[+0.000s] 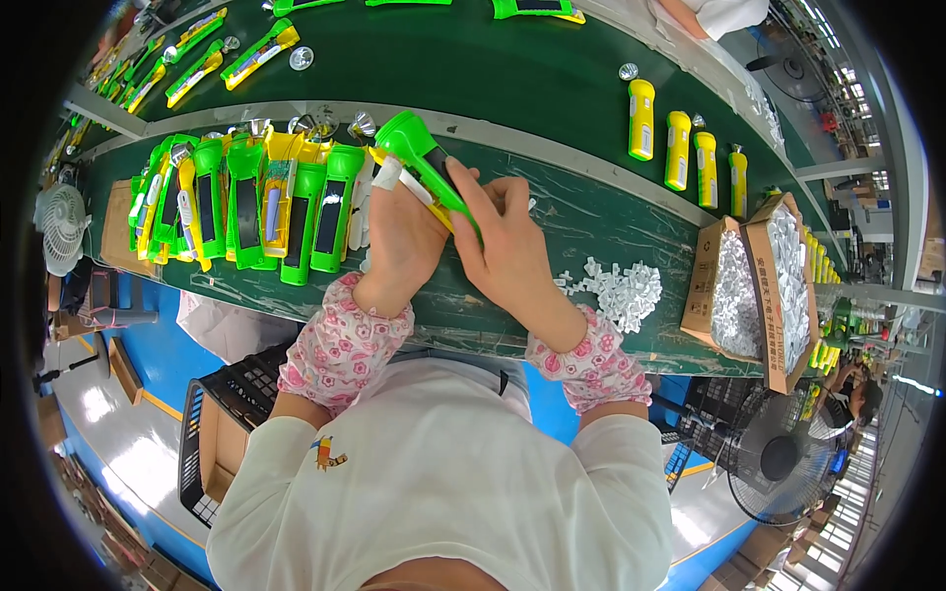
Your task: Assembling handheld flashlights on a production line.
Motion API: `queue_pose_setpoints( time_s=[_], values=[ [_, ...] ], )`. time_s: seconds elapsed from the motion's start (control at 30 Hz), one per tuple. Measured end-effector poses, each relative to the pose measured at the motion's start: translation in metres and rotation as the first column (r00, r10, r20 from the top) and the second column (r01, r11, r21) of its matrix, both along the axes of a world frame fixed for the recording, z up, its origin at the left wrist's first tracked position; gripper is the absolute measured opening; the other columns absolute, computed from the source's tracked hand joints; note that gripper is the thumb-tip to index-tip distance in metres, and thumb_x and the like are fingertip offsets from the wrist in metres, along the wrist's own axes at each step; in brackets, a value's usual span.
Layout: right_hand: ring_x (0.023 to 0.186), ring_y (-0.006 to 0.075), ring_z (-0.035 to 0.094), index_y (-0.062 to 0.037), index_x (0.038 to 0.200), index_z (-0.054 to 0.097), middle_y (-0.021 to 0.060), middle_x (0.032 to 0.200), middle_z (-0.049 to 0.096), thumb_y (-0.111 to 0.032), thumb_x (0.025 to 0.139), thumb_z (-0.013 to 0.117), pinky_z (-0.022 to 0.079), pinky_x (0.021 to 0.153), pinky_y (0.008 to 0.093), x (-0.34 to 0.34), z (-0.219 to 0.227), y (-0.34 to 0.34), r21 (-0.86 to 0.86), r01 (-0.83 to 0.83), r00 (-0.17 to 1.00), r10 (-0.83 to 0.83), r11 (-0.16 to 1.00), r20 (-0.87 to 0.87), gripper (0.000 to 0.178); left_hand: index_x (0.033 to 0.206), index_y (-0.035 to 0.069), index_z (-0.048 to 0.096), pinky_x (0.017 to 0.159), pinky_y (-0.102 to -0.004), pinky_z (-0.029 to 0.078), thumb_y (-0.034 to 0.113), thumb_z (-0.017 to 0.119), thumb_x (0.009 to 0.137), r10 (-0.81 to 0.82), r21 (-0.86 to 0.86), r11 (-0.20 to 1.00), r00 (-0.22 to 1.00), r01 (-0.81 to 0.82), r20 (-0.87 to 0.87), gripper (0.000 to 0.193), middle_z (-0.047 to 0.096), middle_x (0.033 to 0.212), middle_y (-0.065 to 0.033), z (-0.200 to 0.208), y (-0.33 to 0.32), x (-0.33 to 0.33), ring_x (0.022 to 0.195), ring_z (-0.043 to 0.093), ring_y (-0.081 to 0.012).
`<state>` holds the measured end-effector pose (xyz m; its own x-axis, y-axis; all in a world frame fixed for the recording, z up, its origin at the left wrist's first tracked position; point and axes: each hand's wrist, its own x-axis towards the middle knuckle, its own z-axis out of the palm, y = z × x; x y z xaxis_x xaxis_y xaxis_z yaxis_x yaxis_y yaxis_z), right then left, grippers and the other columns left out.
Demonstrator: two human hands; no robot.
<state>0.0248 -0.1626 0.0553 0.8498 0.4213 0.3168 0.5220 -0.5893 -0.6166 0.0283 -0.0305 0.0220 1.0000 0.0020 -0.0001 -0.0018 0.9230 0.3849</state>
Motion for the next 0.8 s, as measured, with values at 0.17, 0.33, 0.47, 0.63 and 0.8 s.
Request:
queue_pose_setpoints(
  time_s=[0.17,0.33,0.47,0.63,0.8],
  values=[
    [0.072,0.0275,0.060,-0.0166,0.141,0.044,0.0146,0.103,0.047,-0.019,0.087,0.060,0.053,0.056,0.0354,0.001,-0.013,-0.001,-0.184,0.019,0.988,0.009,0.983,0.151,0.056,0.119,0.003,0.045,0.086,-0.0374,0.049,0.024,0.047,0.099,0.045,0.219,0.975,0.996,-0.027,-0.078,0.029,0.056,0.111,-0.0104,-0.004,-0.002,0.004,0.105,0.057,-0.0238],
    [0.098,0.0330,0.055,-0.0127,0.140,0.044,0.0187,0.122,0.047,-0.006,0.085,0.060,0.047,0.083,0.0392,0.000,-0.017,-0.010,0.169,-0.219,0.975,0.223,0.961,-0.004,0.058,0.123,-0.002,0.046,0.097,-0.0459,0.048,0.023,0.053,0.097,0.048,0.406,0.914,0.997,-0.017,-0.066,0.037,0.057,0.117,-0.0190,0.011,0.032,0.021,0.109,0.059,-0.0318],
    [0.101,0.0296,0.052,-0.0150,0.134,0.052,0.0131,0.124,0.049,-0.008,0.072,0.072,0.044,0.086,0.0381,-0.004,-0.028,-0.007,-0.078,-0.131,0.924,0.150,0.988,0.352,0.066,0.121,0.003,0.046,0.097,-0.0430,0.043,0.036,0.045,0.100,-0.078,0.225,0.964,0.962,0.140,-0.263,0.039,0.057,0.113,-0.0149,-0.004,0.014,-0.007,0.111,0.055,-0.0275],
    [0.097,0.0279,0.055,-0.0115,0.110,0.065,0.0096,0.110,0.054,-0.013,0.074,0.076,0.048,0.083,0.0368,0.000,-0.024,-0.089,-0.065,-0.080,0.978,0.091,0.995,0.186,0.038,0.112,0.003,0.046,0.068,-0.0322,0.047,0.045,0.052,0.095,-0.165,0.137,0.970,0.955,0.203,-0.245,0.045,0.051,0.090,-0.0076,-0.023,0.053,0.008,0.076,0.051,-0.0163],
    [0.090,0.0273,0.058,-0.0067,0.098,0.063,0.0086,0.091,0.056,-0.003,0.075,0.070,0.049,0.075,0.0374,-0.006,-0.046,-0.164,-0.228,-0.072,0.956,0.002,0.971,-0.294,0.024,0.112,0.002,0.045,0.074,-0.0324,0.047,0.037,0.060,0.093,-0.250,-0.008,0.968,0.965,0.250,-0.080,0.042,0.050,0.095,-0.0100,-0.010,0.050,0.017,0.083,0.051,-0.0177]
  ],
)
